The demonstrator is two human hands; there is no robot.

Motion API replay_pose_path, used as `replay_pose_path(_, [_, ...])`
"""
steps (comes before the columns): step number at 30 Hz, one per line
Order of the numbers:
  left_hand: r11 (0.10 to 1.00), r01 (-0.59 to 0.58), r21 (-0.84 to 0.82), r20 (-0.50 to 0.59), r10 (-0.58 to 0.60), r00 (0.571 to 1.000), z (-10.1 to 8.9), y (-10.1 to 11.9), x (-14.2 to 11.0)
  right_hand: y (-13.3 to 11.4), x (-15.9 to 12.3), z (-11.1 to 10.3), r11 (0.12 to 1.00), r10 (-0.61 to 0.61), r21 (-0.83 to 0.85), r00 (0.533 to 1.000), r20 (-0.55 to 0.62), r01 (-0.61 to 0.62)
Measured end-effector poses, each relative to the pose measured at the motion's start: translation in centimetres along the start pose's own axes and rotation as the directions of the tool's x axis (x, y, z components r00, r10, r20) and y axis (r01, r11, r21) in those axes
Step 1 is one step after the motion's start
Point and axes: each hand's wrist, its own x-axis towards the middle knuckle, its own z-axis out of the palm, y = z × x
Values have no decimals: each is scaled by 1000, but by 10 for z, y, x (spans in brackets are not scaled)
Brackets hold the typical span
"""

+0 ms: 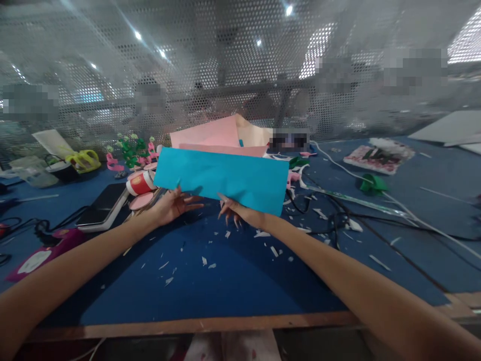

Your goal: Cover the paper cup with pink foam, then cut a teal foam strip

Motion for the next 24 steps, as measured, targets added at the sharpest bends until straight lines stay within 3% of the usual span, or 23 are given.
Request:
replay_pose_path(4, [950, -27, 311, 80, 2, 997, -2, -11, -3, -1, -2, 3, 994, 99, 43, 988, 115, -105])
replay_pose_path(6, [867, -86, 490, 179, -3, 984, -3, -11, -7, -1, -4, 6, 990, 132, 34, 979, 153, -139])
replay_pose_path(9, [699, -140, 702, 312, -125, 942, -1, -6, -14, -5, -6, 12, 995, 98, 6, 982, 162, -100])
replay_pose_path(12, [660, -129, 740, 317, -172, 933, 2, -3, -18, -12, -9, 17, 997, 79, 1, 985, 155, -80])
replay_pose_path(21, [742, -85, 665, 290, -151, 945, -2, -6, -8, -15, -6, 14, 990, 108, 96, 994, -5, -107])
replay_pose_path(24, [746, -71, 662, 292, -169, 941, -3, -8, -6, -16, -4, 14, 983, 136, 126, 991, 7, -135])
